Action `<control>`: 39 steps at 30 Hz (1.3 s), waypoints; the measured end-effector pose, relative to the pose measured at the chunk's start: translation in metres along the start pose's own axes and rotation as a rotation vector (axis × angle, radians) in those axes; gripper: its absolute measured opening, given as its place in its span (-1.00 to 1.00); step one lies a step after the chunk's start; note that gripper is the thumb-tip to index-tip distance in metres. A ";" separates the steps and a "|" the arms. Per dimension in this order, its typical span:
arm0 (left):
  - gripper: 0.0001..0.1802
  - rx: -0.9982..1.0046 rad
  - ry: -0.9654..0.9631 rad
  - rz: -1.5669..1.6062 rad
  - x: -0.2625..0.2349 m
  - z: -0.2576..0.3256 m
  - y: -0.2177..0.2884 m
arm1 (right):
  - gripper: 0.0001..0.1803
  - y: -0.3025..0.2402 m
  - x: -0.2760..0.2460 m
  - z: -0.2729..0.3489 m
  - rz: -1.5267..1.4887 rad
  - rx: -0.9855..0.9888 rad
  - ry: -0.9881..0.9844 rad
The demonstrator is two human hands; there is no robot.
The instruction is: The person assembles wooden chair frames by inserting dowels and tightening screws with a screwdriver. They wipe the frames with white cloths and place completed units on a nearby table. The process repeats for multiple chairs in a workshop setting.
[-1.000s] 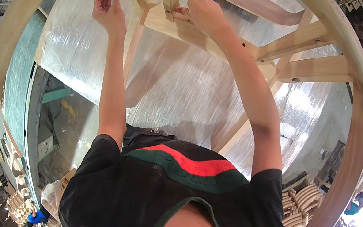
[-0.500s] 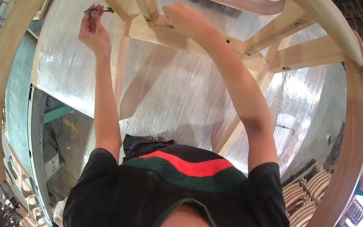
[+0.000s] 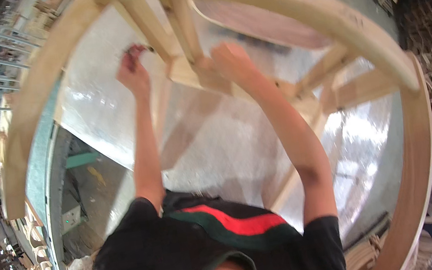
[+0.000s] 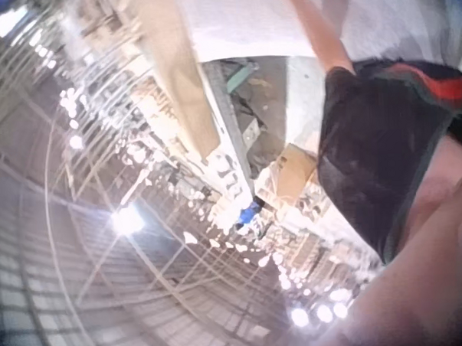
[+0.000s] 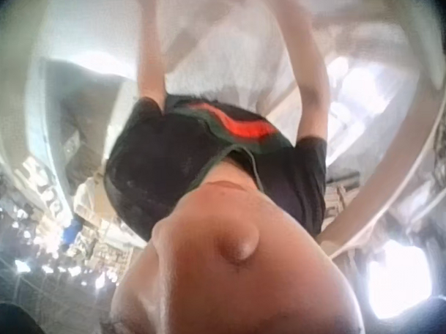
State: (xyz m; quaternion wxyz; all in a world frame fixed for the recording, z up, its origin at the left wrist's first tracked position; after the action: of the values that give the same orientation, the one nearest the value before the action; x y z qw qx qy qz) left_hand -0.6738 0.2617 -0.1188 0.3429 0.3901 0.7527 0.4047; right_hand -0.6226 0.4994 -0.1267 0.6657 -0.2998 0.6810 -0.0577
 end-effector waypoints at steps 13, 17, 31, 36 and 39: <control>-0.82 -0.035 -0.128 0.100 0.006 -0.014 -0.009 | -0.86 -0.013 -0.009 0.008 -0.022 0.199 -0.017; -0.86 -0.056 -0.240 0.168 0.014 -0.010 0.002 | -0.79 -0.010 -0.009 0.013 -0.079 -0.008 0.079; -0.91 0.050 -0.145 0.192 0.013 -0.005 -0.007 | -0.90 -0.010 -0.011 0.007 -0.078 0.004 0.102; -0.78 -0.038 0.150 0.299 -0.007 -0.029 0.028 | -0.91 -0.010 -0.030 0.012 -0.111 0.023 0.039; -0.71 -0.081 -0.226 0.364 0.014 -0.006 0.057 | -0.86 -0.036 -0.064 0.012 -0.273 0.056 -0.094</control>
State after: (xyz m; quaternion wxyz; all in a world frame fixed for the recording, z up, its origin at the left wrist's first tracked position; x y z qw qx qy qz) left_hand -0.6675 0.2931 -0.0689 0.3615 0.5485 0.6097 0.4435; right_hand -0.6033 0.5050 -0.0555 0.6910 -0.3735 0.5998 -0.1525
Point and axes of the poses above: each hand's wrist, its own z-axis away from the middle knuckle, its own x-axis out of the palm, y = z × x, the point moved 7 cm from there along -z, towards the middle knuckle, and after that the axes turned 14 degrees about -z, right-handed, at the moved point
